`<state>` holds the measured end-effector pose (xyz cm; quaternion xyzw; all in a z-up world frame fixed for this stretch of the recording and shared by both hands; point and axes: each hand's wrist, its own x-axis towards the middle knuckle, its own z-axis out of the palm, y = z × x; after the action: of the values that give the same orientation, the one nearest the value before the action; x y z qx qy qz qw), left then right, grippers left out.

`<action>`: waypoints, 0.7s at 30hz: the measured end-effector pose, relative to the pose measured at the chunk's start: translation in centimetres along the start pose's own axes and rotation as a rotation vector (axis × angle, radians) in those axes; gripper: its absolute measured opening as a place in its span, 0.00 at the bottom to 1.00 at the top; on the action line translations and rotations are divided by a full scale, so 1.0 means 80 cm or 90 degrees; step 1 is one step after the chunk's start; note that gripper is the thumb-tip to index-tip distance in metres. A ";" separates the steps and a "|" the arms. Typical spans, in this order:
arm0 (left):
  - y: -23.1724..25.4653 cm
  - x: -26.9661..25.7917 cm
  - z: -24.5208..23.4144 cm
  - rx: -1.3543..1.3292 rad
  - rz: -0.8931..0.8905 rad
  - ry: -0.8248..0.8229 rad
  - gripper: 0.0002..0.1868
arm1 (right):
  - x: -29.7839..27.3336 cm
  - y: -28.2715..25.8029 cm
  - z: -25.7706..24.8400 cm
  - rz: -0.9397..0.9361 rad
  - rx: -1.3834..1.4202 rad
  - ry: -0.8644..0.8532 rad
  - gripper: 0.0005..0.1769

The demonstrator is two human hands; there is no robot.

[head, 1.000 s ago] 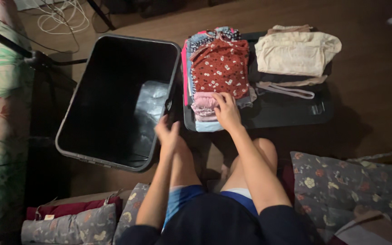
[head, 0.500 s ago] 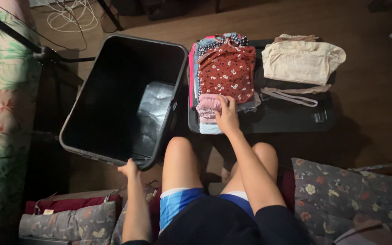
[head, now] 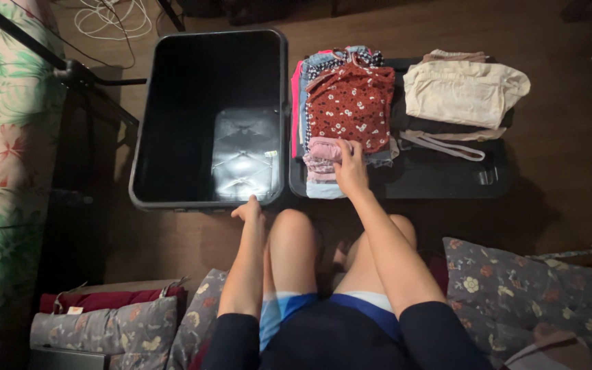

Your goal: The person sorts and packs clothes into a black storage bin, handling items such as underwear, shorts, and t-shirts by hand and placing them inside.

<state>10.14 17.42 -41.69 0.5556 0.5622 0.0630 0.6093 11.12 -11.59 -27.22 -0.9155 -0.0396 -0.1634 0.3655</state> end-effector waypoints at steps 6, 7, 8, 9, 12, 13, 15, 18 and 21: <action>0.048 0.000 -0.050 0.317 0.052 -0.065 0.37 | -0.001 0.012 0.001 -0.014 -0.008 0.008 0.37; 0.059 -0.005 -0.066 0.432 0.068 -0.087 0.35 | -0.001 0.014 0.001 -0.013 -0.006 0.008 0.37; 0.072 -0.010 -0.079 0.551 0.085 -0.110 0.34 | 0.001 0.014 0.003 -0.016 -0.004 0.007 0.37; 0.084 -0.015 -0.084 0.691 0.112 -0.117 0.33 | 0.002 0.013 0.005 -0.020 -0.003 0.006 0.37; 0.102 -0.023 -0.077 1.097 0.351 -0.089 0.33 | 0.003 0.009 0.012 -0.002 -0.022 0.037 0.37; 0.096 -0.025 -0.068 1.097 0.351 -0.090 0.33 | 0.003 0.010 0.012 0.017 -0.025 0.026 0.37; 0.082 -0.022 -0.057 1.103 0.657 -0.029 0.41 | 0.001 0.005 0.015 0.037 -0.024 0.015 0.37; 0.043 -0.013 -0.055 1.032 0.592 -0.406 0.41 | -0.002 0.007 0.011 0.005 -0.036 0.043 0.37; -0.010 -0.010 -0.048 0.839 0.815 -0.324 0.32 | -0.003 0.006 0.010 0.040 -0.036 0.011 0.35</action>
<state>6.51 18.93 -40.84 0.9866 -0.0758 -0.0676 0.1274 11.23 -11.36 -28.17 -0.9250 -0.0029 -0.1603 0.3446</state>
